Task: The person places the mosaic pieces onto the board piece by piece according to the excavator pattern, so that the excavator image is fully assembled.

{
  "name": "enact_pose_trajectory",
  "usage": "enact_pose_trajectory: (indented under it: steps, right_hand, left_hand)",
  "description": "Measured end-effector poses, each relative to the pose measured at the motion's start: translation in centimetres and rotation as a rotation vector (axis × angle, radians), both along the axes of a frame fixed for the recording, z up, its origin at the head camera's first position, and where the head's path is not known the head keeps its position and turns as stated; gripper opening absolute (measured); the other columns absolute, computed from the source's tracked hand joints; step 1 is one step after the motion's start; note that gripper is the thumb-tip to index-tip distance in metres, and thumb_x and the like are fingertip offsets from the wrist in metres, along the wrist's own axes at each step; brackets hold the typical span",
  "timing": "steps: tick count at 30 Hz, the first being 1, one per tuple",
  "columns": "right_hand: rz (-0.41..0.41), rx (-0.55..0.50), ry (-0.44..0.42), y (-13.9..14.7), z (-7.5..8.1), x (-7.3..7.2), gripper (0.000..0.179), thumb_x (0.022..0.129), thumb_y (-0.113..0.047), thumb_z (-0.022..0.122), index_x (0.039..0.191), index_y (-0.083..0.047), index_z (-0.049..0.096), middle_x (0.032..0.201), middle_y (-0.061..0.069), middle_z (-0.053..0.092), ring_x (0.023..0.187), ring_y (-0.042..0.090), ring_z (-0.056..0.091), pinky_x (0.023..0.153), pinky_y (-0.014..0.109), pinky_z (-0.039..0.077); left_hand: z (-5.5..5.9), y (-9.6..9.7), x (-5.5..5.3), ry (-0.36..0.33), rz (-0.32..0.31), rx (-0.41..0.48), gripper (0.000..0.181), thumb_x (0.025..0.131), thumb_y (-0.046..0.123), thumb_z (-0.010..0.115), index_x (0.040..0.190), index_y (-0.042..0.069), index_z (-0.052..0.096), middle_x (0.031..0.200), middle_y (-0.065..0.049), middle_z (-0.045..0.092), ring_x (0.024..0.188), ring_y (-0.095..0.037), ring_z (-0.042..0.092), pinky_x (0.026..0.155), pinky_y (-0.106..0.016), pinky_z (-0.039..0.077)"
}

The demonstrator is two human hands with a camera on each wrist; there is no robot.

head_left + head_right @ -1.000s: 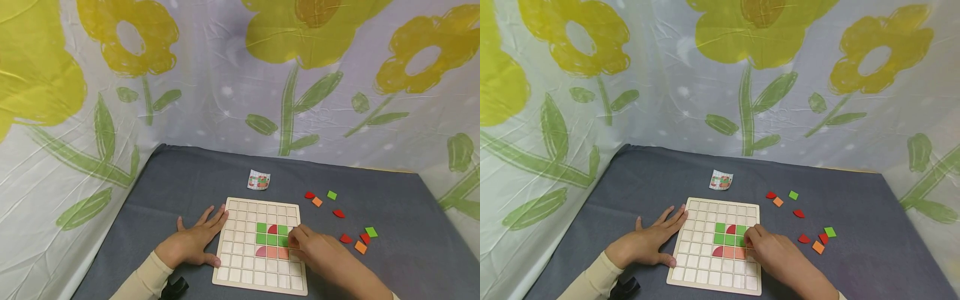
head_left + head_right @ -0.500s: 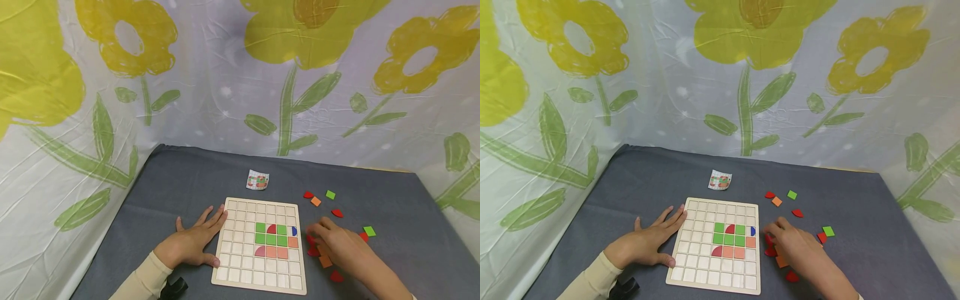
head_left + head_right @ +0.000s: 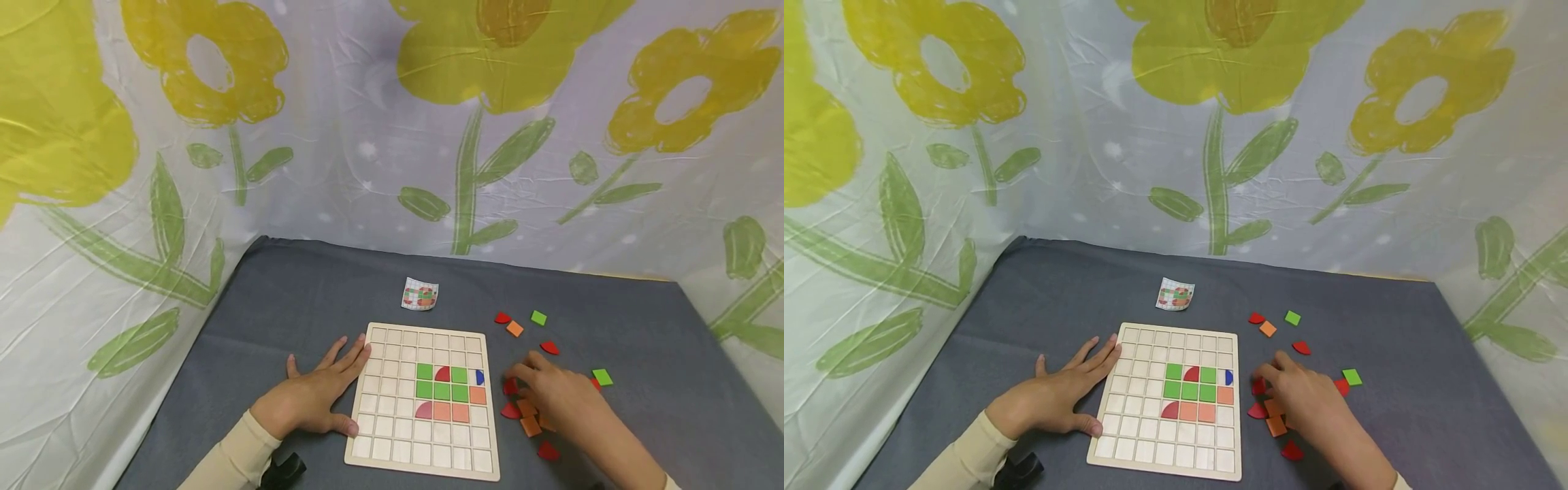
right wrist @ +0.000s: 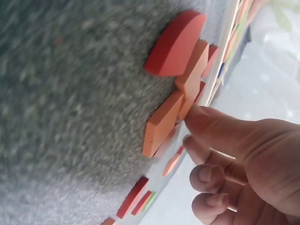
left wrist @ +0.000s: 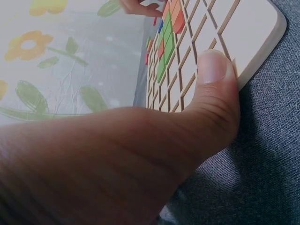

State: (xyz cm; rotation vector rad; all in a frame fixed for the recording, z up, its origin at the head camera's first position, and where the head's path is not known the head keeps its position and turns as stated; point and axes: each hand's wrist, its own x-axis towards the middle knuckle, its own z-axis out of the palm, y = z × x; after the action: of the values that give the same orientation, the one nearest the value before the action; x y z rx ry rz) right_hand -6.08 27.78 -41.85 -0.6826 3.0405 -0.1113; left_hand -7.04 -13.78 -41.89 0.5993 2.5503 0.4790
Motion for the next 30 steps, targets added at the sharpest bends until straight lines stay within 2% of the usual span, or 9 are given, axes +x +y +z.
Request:
enact_pose_trajectory:
  steps: [2,8,11,16,21,27,30]
  right_hand:
    - [-0.014,0.007,0.008,0.1,0.0,-0.1,0.034,0.083,-0.021,0.092,0.111,-0.032,0.076,0.097,-0.011,0.057,0.059,0.002,0.045,0.047,0.023,0.037]
    - [-0.034,0.007,0.02,0.4,0.0,0.1,0.025,0.088,-0.027,0.088,0.108,-0.026,0.073,0.09,-0.011,0.054,0.06,0.002,0.044,0.048,0.024,0.037]
    - [-0.02,-0.008,0.026,0.3,-0.1,0.1,0.029,0.088,-0.026,0.089,0.112,-0.025,0.073,0.093,-0.01,0.055,0.059,0.001,0.043,0.048,0.023,0.036]
    - [0.029,-0.014,0.021,0.0,-0.1,0.1,0.042,0.085,-0.019,0.091,0.121,-0.032,0.073,0.104,-0.01,0.059,0.062,0.0,0.046,0.047,0.022,0.036]
    - [0.025,0.01,0.014,-0.3,-0.4,0.1,0.032,0.086,-0.019,0.087,0.112,-0.025,0.07,0.099,-0.01,0.056,0.059,0.003,0.043,0.046,0.024,0.035]
    - [-0.009,0.061,0.047,-0.5,-0.5,-0.2,0.027,0.081,-0.02,0.084,0.099,-0.016,0.063,0.082,-0.007,0.044,0.056,0.007,0.038,0.047,0.026,0.033]
    - [0.001,0.031,0.078,-0.6,-0.5,0.0,0.027,0.079,-0.021,0.082,0.097,-0.017,0.063,0.08,-0.01,0.043,0.056,0.004,0.037,0.048,0.024,0.033]
  left_hand:
    - [0.1,0.0,0.0,0.006,0.001,0.004,0.126,0.075,0.056,0.089,0.172,0.025,0.016,0.179,0.006,0.004,0.165,-0.03,0.003,0.098,-0.097,0.004]
    - [0.2,0.1,0.1,0.018,-0.001,0.005,0.126,0.074,0.056,0.088,0.172,0.024,0.016,0.179,0.005,0.005,0.165,-0.03,0.004,0.097,-0.097,0.004]
    - [0.1,0.0,0.1,0.015,0.001,0.007,0.126,0.074,0.055,0.089,0.172,0.023,0.016,0.179,0.005,0.004,0.165,-0.031,0.003,0.097,-0.097,0.004]
    - [0.0,0.0,0.0,0.009,-0.005,0.007,0.126,0.074,0.055,0.089,0.172,0.022,0.016,0.179,0.003,0.005,0.165,-0.032,0.003,0.097,-0.097,0.004]
    - [0.0,0.0,0.0,0.002,-0.004,0.003,0.125,0.075,0.055,0.088,0.172,0.024,0.015,0.179,0.004,0.005,0.165,-0.031,0.003,0.097,-0.097,0.004]
    - [-0.1,0.0,-0.1,-0.001,-0.002,-0.004,0.124,0.077,0.054,0.088,0.172,0.026,0.015,0.179,0.007,0.004,0.165,-0.029,0.002,0.099,-0.096,0.003]
    - [-0.1,0.0,-0.1,-0.001,-0.004,-0.005,0.124,0.076,0.054,0.088,0.172,0.026,0.015,0.179,0.007,0.004,0.165,-0.028,0.002,0.099,-0.096,0.003]
